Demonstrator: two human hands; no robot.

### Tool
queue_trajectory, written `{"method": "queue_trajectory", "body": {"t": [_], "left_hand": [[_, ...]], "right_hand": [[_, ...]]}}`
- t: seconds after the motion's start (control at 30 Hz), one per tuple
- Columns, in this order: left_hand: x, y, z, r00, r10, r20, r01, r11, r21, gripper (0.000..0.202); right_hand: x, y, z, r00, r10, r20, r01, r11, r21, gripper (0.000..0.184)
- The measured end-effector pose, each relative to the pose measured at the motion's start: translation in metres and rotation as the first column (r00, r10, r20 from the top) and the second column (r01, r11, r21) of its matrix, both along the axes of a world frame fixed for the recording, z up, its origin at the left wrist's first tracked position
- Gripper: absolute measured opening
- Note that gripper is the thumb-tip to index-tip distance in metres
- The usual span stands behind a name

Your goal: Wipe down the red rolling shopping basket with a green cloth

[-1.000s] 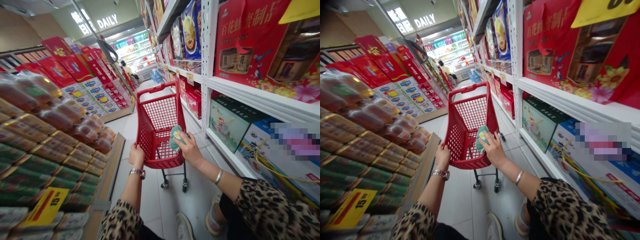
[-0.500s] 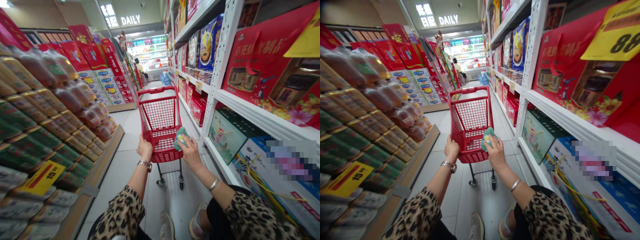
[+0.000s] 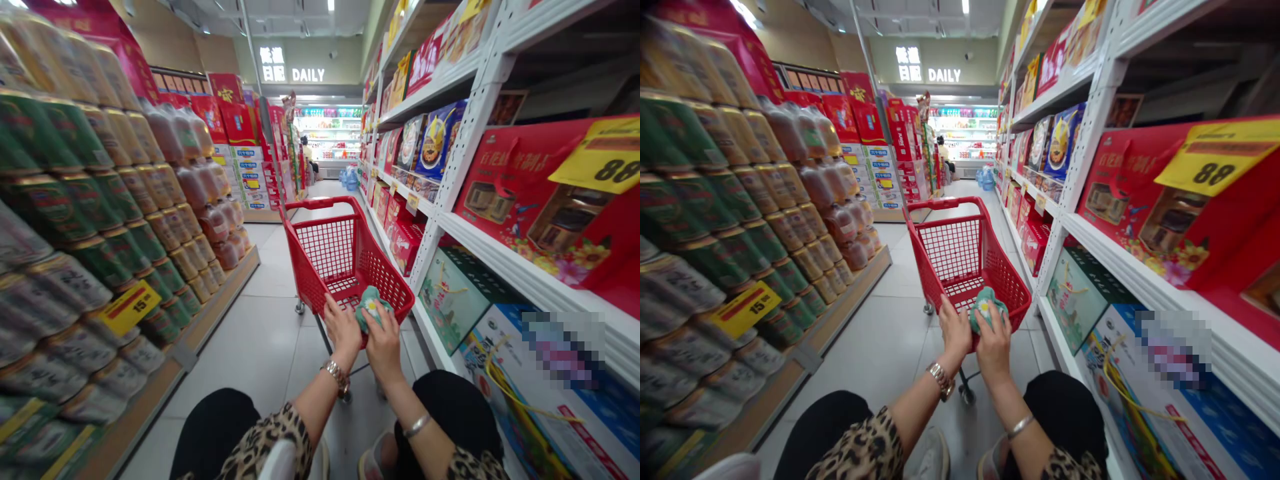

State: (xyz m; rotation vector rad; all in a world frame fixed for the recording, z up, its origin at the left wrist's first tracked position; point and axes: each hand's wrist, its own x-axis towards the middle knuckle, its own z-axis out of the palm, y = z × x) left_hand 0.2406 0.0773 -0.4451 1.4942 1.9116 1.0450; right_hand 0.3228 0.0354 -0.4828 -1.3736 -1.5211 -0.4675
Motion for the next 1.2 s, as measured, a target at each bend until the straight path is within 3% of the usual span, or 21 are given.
{"method": "queue_trajectory", "body": {"t": [0.13,0.23,0.43,0.53,0.63,0.73,0.87,0.93,1.03,1.2], "left_hand": [[-0.015,-0.028,-0.010,0.993,-0.117,-0.010,0.117,0.992,0.041,0.063],[-0.044,-0.022,-0.003,0.994,-0.106,0.010,0.104,0.987,0.125,0.062],[-0.121,0.023,0.051,0.997,0.078,0.008,-0.078,0.972,0.221,0.063],[-0.150,0.043,0.079,0.988,0.139,-0.065,-0.117,0.958,0.263,0.062],[-0.165,0.066,0.105,0.969,0.152,-0.193,-0.081,0.939,0.336,0.061],[-0.171,0.088,0.133,0.920,0.097,-0.379,0.058,0.924,0.378,0.062],[-0.172,0.105,0.156,0.788,-0.100,-0.607,0.316,0.912,0.261,0.046],[-0.172,0.104,0.156,0.716,-0.145,-0.683,0.403,0.885,0.235,0.045],[-0.171,0.088,0.149,0.673,-0.076,-0.736,0.443,0.838,0.319,0.049],[-0.167,0.049,0.136,0.643,0.012,-0.766,0.505,0.745,0.436,0.047]], "right_hand": [[0.033,-0.023,-0.003,0.999,0.012,0.033,-0.012,1.000,0.008,0.042],[0.069,-0.027,-0.003,0.999,0.009,0.040,-0.007,0.998,-0.056,0.040],[0.152,-0.007,-0.001,0.997,-0.078,-0.024,0.072,0.980,-0.186,0.039],[0.167,-0.001,0.001,0.984,-0.145,-0.101,0.119,0.967,-0.224,0.039],[0.159,0.002,0.003,0.971,-0.192,-0.140,0.155,0.959,-0.238,0.041],[0.146,0.010,0.008,0.956,-0.250,-0.156,0.208,0.948,-0.242,0.041],[0.135,0.026,0.024,0.961,-0.229,-0.156,0.177,0.941,-0.287,0.039],[0.127,0.034,0.033,0.966,-0.205,-0.159,0.147,0.937,-0.317,0.038],[0.101,0.041,0.046,0.976,-0.147,-0.159,0.091,0.944,-0.316,0.037],[0.024,0.035,0.069,0.983,0.028,-0.179,-0.059,0.983,-0.171,0.038]]}}
